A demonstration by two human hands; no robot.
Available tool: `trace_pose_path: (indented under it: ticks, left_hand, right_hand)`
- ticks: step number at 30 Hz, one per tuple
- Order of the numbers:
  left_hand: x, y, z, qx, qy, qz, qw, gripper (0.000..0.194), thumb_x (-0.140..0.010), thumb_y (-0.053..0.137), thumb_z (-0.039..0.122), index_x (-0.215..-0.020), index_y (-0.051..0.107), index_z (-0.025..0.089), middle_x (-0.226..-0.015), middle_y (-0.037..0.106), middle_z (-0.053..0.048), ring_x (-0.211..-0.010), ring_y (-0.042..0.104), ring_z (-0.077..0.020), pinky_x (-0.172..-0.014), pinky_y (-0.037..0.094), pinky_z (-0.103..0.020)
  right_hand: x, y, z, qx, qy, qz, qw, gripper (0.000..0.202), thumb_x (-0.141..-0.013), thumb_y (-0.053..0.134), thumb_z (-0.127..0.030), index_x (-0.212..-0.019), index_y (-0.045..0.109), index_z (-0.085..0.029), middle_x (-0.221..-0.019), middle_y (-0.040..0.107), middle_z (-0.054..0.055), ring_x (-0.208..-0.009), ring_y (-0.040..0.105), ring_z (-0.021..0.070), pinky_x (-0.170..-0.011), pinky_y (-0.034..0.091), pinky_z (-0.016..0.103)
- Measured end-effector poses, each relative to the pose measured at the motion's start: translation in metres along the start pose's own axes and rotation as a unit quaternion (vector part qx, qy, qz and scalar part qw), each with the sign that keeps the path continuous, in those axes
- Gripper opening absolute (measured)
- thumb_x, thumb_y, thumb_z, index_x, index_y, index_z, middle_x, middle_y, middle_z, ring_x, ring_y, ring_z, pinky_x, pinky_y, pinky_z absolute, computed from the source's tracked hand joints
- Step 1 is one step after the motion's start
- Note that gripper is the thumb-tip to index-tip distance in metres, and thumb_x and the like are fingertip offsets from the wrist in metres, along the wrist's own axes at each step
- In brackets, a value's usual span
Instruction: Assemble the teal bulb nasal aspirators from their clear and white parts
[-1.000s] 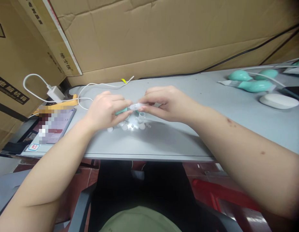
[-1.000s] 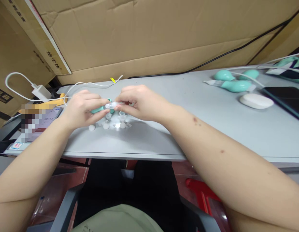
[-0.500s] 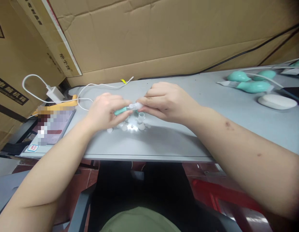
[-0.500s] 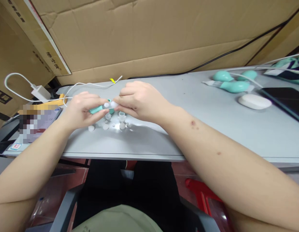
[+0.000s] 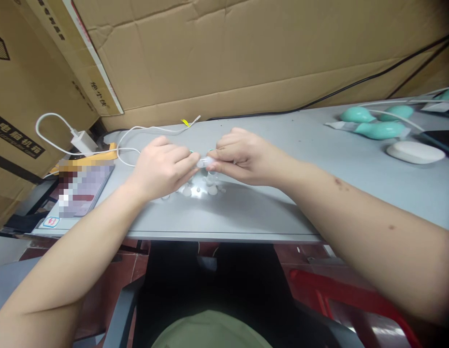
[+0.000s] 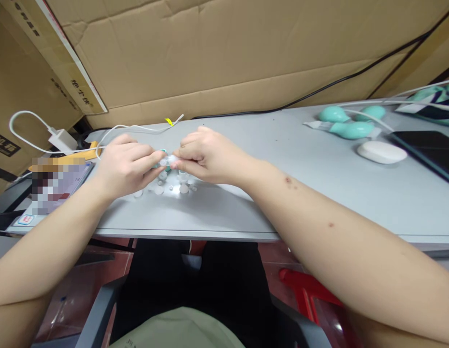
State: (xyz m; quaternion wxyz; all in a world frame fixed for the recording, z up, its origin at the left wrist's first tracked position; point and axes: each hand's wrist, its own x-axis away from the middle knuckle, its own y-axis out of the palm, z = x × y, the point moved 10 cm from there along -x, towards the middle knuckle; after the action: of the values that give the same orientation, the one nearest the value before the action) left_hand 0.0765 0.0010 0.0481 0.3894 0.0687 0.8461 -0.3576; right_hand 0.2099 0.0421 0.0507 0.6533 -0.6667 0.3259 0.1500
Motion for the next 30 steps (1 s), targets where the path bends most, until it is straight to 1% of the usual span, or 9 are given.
trace_pose_path:
  ticks: [4,9,15,17,20,23,25,27,30]
  left_hand:
    - [0.002,0.003,-0.004,0.007,-0.022,-0.007,1.000,0.032,-0.120,0.057,0.046,-0.100,0.072,0.026,-0.073,0.067,-0.001,-0.062,0.057,-0.0188,-0.072,0.035,-0.043]
    - [0.003,-0.002,-0.003,0.000,-0.010,0.040,0.999,0.026,-0.119,0.060,0.041,-0.107,0.077,0.025,-0.076,0.071,-0.001,-0.065,0.057,-0.0187,-0.074,0.035,-0.042]
    - [0.001,0.008,-0.023,0.103,-0.147,0.040,0.983,0.042,-0.118,0.060,0.055,-0.127,0.086,0.024,-0.095,0.084,-0.006,-0.087,0.075,-0.0229,-0.088,0.048,-0.041]
    - [0.001,0.007,-0.025,0.131,-0.163,0.049,0.977,0.055,-0.116,0.059,0.065,-0.140,0.084,0.023,-0.110,0.088,-0.010,-0.099,0.080,-0.0255,-0.096,0.054,-0.043]
    - [0.003,0.005,-0.032,0.165,-0.169,0.050,0.970,0.078,-0.111,0.057,0.080,-0.160,0.074,0.022,-0.120,0.088,-0.011,-0.107,0.079,-0.0270,-0.102,0.060,-0.045]
    - [0.008,0.003,-0.048,0.198,-0.186,0.051,0.961,0.078,-0.110,0.059,0.079,-0.165,0.070,0.024,-0.123,0.085,-0.010,-0.102,0.077,-0.0240,-0.097,0.063,-0.043]
    - [0.010,0.001,-0.055,0.211,-0.195,0.059,0.956,0.068,-0.110,0.066,0.071,-0.159,0.074,0.024,-0.121,0.084,-0.010,-0.101,0.076,-0.0227,-0.093,0.064,-0.041]
    - [0.009,0.000,-0.056,0.222,-0.200,0.060,0.952,0.052,-0.109,0.072,0.059,-0.145,0.081,0.022,-0.115,0.084,-0.009,-0.100,0.076,-0.0218,-0.090,0.063,-0.039]
    - [0.006,0.004,-0.049,0.250,-0.202,0.041,0.946,0.028,-0.104,0.078,0.041,-0.121,0.088,0.021,-0.106,0.084,-0.008,-0.094,0.076,-0.0203,-0.086,0.061,-0.037]
  right_hand:
    - [0.000,-0.001,0.001,-0.042,0.021,0.012,0.999,0.048,-0.124,0.060,-0.048,-0.083,0.067,-0.023,-0.067,0.048,-0.007,-0.064,0.045,0.0139,-0.085,0.043,0.039]
    - [0.000,-0.004,0.005,-0.045,0.015,0.029,0.998,0.047,-0.123,0.062,-0.048,-0.085,0.070,-0.023,-0.068,0.051,-0.007,-0.064,0.046,0.0132,-0.085,0.045,0.037]
    - [-0.004,-0.020,0.012,-0.067,0.059,0.104,0.991,0.041,-0.119,0.064,-0.059,-0.104,0.084,-0.025,-0.092,0.084,0.003,-0.082,0.072,0.0191,-0.086,0.054,0.039]
    - [-0.004,-0.028,0.017,-0.104,0.094,0.141,0.980,0.044,-0.114,0.068,-0.066,-0.102,0.084,-0.026,-0.097,0.087,0.005,-0.086,0.076,0.0218,-0.082,0.059,0.039]
    - [0.003,-0.050,0.031,-0.145,0.122,0.238,0.953,0.046,-0.107,0.080,-0.068,-0.090,0.080,-0.025,-0.086,0.083,0.006,-0.075,0.072,0.0214,-0.069,0.059,0.040]
    - [0.018,-0.078,0.048,-0.141,0.112,0.352,0.919,0.045,-0.108,0.084,-0.062,-0.085,0.072,-0.025,-0.082,0.079,0.006,-0.066,0.062,0.0171,-0.059,0.054,0.037]
    - [0.029,-0.088,0.064,-0.125,0.132,0.390,0.903,0.048,-0.111,0.080,-0.064,-0.084,0.067,-0.027,-0.079,0.074,0.004,-0.064,0.057,0.0150,-0.057,0.052,0.035]
    - [0.028,-0.076,0.084,-0.116,0.190,0.321,0.920,0.045,-0.112,0.078,-0.064,-0.090,0.069,-0.026,-0.085,0.078,0.007,-0.072,0.063,0.0163,-0.065,0.054,0.035]
    - [0.028,-0.059,0.094,-0.074,0.213,0.259,0.939,0.047,-0.103,0.087,-0.059,-0.078,0.068,-0.025,-0.068,0.067,0.004,-0.062,0.054,0.0161,-0.054,0.042,0.036]
